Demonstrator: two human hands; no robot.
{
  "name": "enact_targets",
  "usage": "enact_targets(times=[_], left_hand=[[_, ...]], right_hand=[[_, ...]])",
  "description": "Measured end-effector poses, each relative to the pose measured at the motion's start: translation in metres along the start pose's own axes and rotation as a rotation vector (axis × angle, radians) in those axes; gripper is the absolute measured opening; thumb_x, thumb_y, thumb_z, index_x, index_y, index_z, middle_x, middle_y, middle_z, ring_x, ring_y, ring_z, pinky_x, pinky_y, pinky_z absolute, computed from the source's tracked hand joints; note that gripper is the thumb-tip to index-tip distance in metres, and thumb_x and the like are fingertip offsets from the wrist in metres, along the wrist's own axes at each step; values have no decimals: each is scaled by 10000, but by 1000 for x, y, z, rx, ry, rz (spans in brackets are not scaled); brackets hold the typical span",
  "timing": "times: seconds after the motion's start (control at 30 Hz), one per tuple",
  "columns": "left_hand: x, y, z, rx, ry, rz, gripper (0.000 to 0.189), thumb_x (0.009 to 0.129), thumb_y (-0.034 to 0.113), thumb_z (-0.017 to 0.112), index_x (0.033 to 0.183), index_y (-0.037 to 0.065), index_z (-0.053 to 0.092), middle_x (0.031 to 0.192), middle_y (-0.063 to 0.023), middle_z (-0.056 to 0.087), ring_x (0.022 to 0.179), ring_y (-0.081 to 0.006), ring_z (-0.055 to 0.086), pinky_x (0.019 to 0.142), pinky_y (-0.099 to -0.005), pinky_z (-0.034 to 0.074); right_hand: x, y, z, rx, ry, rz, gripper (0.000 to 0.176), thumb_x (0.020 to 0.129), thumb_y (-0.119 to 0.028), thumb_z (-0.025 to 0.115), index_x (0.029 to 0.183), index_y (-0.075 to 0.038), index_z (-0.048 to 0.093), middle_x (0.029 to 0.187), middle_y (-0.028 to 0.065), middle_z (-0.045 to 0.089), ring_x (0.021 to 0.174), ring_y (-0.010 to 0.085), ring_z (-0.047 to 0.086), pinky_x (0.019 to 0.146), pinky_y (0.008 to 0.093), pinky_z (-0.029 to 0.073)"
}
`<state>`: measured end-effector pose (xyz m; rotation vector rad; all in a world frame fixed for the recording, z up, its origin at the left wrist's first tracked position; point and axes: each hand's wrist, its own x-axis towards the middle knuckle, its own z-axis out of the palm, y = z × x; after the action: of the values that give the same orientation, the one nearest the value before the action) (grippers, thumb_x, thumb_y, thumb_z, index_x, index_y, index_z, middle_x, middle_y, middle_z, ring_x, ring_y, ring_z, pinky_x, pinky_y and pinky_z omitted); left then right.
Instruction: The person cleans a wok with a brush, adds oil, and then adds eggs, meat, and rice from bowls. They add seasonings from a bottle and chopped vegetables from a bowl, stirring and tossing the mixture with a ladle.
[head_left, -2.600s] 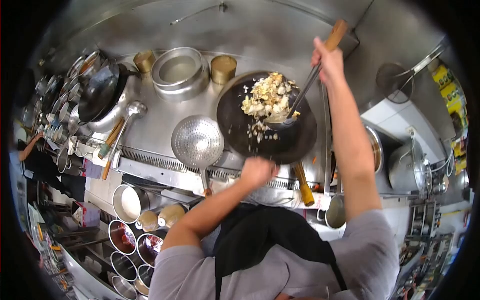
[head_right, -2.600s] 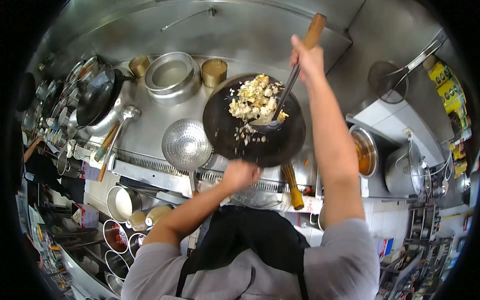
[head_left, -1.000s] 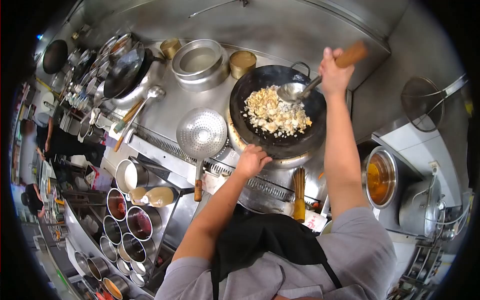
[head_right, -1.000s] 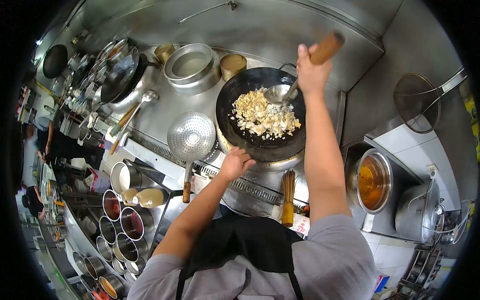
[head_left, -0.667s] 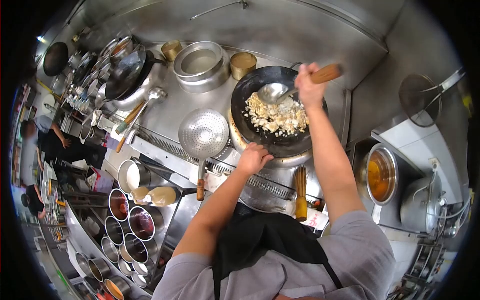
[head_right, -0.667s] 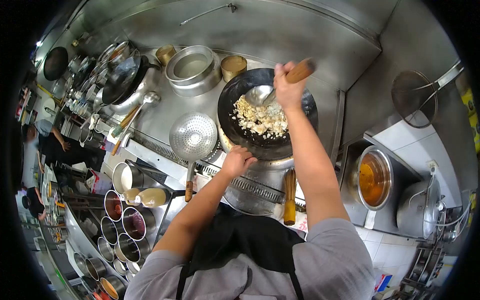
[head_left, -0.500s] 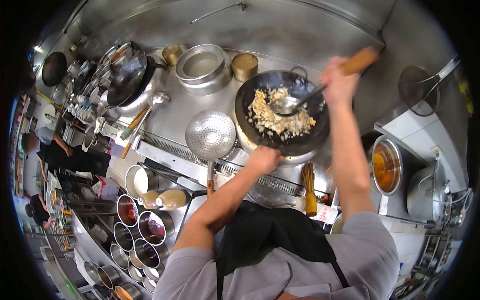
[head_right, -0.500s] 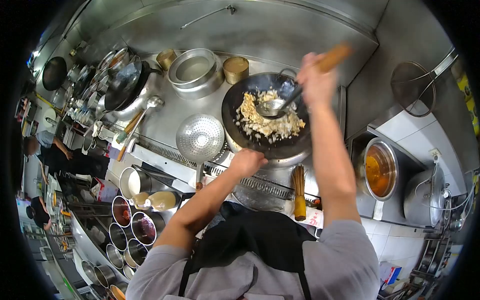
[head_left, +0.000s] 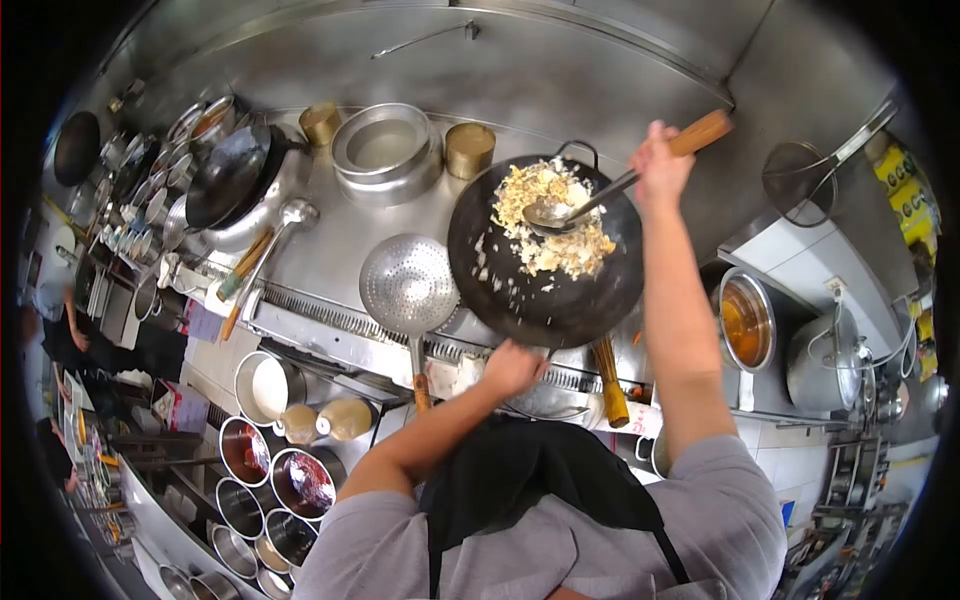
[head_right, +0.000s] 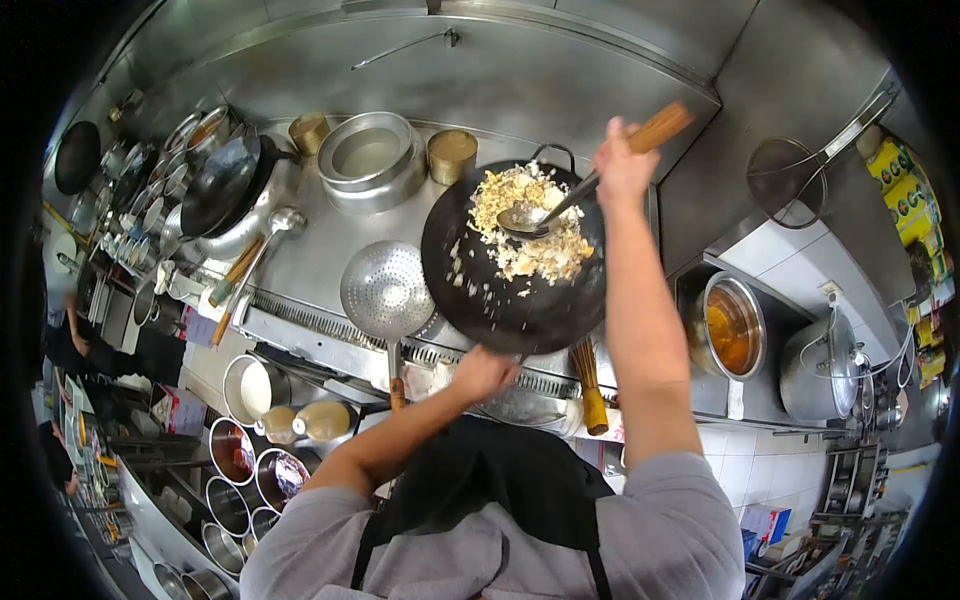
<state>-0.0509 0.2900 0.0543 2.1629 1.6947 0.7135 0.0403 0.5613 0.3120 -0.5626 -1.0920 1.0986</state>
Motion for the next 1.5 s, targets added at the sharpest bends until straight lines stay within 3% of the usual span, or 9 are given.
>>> enact_targets(times=[0.2,0.37,0.5,0.63,0.83,0.97,1.1,1.3,1.5], left_hand=[[-6,42,-68,25,-82,-23,346,861,419,618,708,120,700,671,-129,674,665,-343,682,613,-468,544],[60,-19,-21,17,105,2,361,902,403,587,711,115,692,650,-152,658,664,-357,667,669,-489,524],[-16,4,-33,-10,-273,-83,310,869,398,614,792,112,708,745,-158,688,757,-347,685,811,-505,514],[-12,39,-78,17,-32,111,325,852,390,642,668,124,680,590,-132,636,574,-350,653,575,-469,535],[56,-20,-20,3,109,18,354,904,380,581,701,110,686,682,-154,671,694,-358,674,642,-485,527],[-24,8,-44,-23,-299,-36,331,882,383,599,709,116,689,689,-142,676,695,-341,680,653,-483,540],[5,40,-89,-29,-86,52,341,873,376,609,673,107,673,630,-156,654,608,-352,666,595,-492,533],[44,-18,-27,21,37,55,353,903,383,586,703,107,676,658,-146,662,642,-357,661,641,-486,520],[-18,20,-80,-60,-87,116,299,875,375,605,733,134,710,663,-143,670,626,-338,678,622,-485,550]], right_hand=[[-5,-108,17,-75,-122,-37,256,960,-207,640,780,-126,477,549,-36,387,428,85,370,430,264,338],[-33,47,8,-224,82,68,268,892,-101,703,879,-93,435,573,-12,407,429,95,395,385,267,317],[7,-33,24,-241,48,-72,241,923,-135,676,839,-82,457,572,-14,409,437,98,391,412,269,347],[17,-112,39,-193,-85,-131,272,913,-178,695,805,-57,476,576,-1,453,441,97,421,414,284,363],[-26,47,19,-234,98,74,276,872,-81,709,888,-112,435,569,-12,417,429,106,419,386,271,331],[17,-35,29,-269,50,-41,233,893,-103,688,822,-101,465,569,-18,418,434,93,393,392,268,324],[23,-104,33,-177,-90,-68,253,887,-148,705,796,-82,479,562,-8,451,427,96,407,404,270,351],[-31,55,12,-257,89,-7,243,896,-149,692,774,-56,504,582,22,512,466,106,492,414,280,389],[-3,-81,45,-216,-67,-22,224,904,-142,695,818,-95,494,571,-26,417,434,83,373,399,259,307]])
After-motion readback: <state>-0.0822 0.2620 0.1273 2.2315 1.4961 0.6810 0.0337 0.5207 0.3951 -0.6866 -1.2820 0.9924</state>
